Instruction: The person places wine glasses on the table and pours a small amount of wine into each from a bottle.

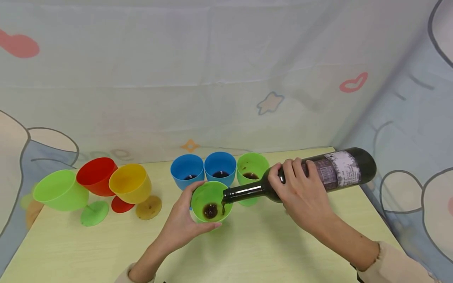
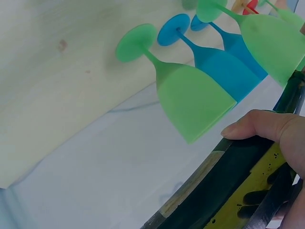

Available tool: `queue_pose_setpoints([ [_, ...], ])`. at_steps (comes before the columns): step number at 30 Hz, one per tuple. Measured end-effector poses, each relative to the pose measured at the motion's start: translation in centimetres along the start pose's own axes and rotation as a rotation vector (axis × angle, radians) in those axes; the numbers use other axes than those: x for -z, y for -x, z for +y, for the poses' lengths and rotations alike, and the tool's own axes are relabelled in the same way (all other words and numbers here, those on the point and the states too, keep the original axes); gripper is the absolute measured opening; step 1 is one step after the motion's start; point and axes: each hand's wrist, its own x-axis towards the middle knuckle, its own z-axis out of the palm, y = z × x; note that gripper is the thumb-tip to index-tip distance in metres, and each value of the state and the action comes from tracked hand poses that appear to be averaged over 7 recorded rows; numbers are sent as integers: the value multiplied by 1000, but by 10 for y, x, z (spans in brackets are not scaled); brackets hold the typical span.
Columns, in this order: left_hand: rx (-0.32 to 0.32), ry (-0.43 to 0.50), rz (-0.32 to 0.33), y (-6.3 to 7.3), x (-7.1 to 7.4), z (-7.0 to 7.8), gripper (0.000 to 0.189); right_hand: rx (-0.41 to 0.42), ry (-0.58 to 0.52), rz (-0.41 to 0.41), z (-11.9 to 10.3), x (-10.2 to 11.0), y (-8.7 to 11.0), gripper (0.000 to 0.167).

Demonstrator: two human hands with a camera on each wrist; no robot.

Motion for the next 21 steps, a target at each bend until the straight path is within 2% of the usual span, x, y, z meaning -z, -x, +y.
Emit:
queue_pose_setpoints([
  [21, -18, -11, -3, -2, 0, -2, 88, 3, 8, 2, 1, -1, 0, 74],
])
